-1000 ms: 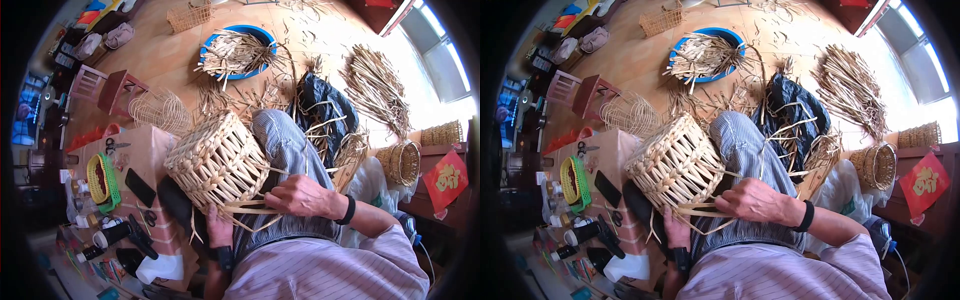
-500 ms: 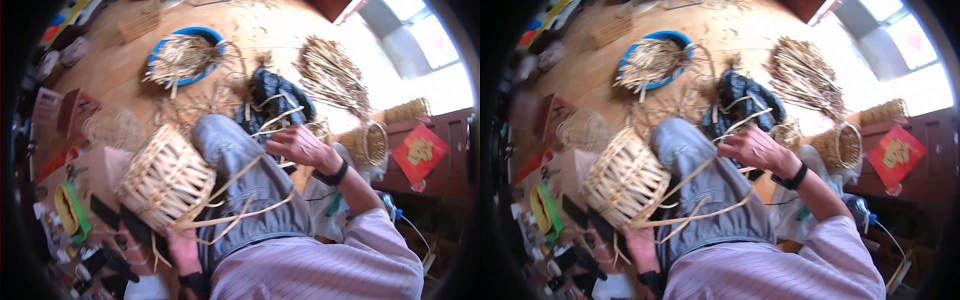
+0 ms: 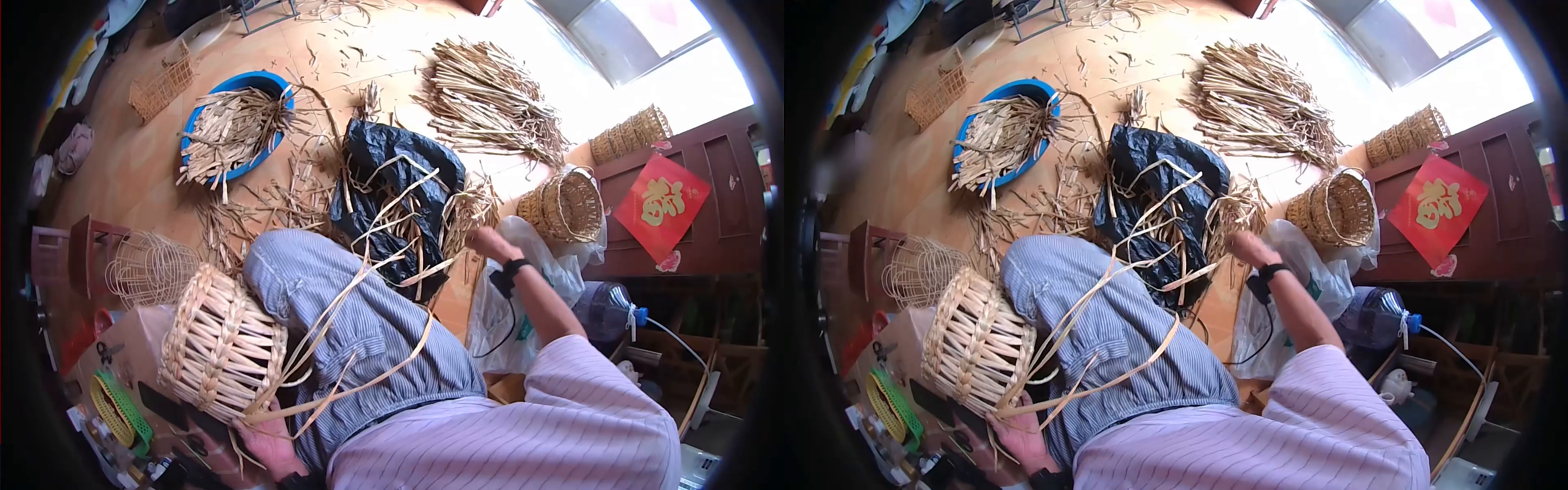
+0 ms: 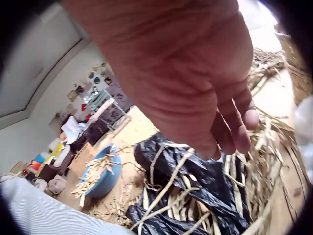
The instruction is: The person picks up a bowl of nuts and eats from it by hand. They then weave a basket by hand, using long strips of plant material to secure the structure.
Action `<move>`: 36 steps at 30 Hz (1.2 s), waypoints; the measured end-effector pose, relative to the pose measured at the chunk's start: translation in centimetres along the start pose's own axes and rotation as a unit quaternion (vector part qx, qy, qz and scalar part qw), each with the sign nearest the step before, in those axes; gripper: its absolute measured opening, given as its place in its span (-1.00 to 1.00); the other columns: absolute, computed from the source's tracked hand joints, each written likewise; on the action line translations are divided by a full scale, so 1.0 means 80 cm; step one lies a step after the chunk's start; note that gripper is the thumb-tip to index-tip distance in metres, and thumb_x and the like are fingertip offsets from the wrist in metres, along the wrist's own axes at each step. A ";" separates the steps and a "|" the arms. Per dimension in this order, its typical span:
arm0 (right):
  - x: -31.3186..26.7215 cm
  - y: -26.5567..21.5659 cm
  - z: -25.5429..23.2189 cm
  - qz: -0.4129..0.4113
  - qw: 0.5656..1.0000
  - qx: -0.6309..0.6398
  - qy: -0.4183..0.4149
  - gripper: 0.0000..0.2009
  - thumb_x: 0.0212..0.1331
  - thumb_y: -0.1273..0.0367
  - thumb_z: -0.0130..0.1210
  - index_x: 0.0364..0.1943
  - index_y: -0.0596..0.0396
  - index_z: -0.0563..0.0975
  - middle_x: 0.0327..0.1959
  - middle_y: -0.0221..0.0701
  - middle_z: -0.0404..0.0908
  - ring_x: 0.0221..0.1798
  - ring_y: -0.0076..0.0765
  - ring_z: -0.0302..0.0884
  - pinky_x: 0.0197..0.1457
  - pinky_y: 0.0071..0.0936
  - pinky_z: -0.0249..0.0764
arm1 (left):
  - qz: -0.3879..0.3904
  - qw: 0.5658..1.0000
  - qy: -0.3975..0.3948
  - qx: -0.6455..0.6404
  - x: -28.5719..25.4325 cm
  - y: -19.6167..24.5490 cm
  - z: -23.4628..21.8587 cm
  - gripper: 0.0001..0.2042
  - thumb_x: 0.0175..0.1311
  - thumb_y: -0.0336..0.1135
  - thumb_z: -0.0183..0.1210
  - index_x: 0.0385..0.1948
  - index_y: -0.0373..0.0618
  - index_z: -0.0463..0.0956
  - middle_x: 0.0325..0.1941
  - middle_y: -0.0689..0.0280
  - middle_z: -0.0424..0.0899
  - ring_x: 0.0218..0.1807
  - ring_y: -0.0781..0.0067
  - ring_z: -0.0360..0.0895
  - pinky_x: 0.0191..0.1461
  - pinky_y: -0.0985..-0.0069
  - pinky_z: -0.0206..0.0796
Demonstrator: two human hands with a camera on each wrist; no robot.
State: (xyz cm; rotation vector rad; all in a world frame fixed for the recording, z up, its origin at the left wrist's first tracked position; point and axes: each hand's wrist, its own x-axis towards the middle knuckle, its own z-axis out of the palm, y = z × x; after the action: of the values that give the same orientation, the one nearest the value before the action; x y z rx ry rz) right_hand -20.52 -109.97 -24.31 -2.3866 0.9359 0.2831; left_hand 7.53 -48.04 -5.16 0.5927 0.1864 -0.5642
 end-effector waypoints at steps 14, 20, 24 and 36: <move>0.000 -0.168 0.165 -0.058 0.979 0.183 0.068 -0.90 0.39 0.38 0.12 -0.21 0.10 0.60 -0.16 -0.09 0.64 -0.06 0.21 0.65 0.01 0.01 0.57 | 0.065 0.996 -0.003 0.058 0.002 0.000 0.004 -0.38 0.65 -0.06 0.04 0.59 -0.16 0.14 0.64 0.05 0.28 0.60 -0.06 0.26 0.65 -0.02 0.16; 0.104 -0.266 0.160 -0.071 0.990 0.118 0.024 -0.82 0.39 0.36 0.08 -0.01 0.06 0.54 -0.07 -0.12 0.63 0.04 0.14 0.66 0.08 0.01 0.61 | 0.078 0.996 0.000 0.038 -0.001 -0.002 0.002 -0.37 0.61 -0.11 0.11 0.58 -0.16 0.15 0.65 0.07 0.27 0.60 -0.04 0.25 0.67 -0.02 0.12; 0.121 -0.270 0.181 -0.114 0.991 -0.015 -0.061 -0.79 0.35 0.33 0.08 -0.03 0.07 0.61 -0.06 -0.10 0.70 0.05 0.11 0.71 0.08 -0.01 0.64 | 0.080 0.996 -0.003 0.044 -0.004 -0.003 0.005 -0.37 0.59 -0.12 0.14 0.58 -0.14 0.17 0.65 0.09 0.28 0.60 -0.01 0.26 0.68 -0.01 0.11; 0.030 -0.179 0.118 0.179 0.835 0.514 0.083 -0.79 0.29 0.58 0.14 -0.01 0.20 0.56 -0.34 -0.36 0.68 -0.46 -0.48 0.65 -0.45 -0.49 0.58 | 0.092 0.992 0.066 0.053 -0.003 -0.007 0.009 -0.31 0.56 -0.08 0.18 0.58 -0.16 0.15 0.65 0.09 0.27 0.61 -0.02 0.25 0.67 0.00 0.13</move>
State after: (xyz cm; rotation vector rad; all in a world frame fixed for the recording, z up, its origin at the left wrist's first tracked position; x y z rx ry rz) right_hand -9.02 -97.32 -27.01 -1.2448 1.2018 -0.2642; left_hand 7.02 -48.69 -4.77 0.7420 0.2248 -0.3579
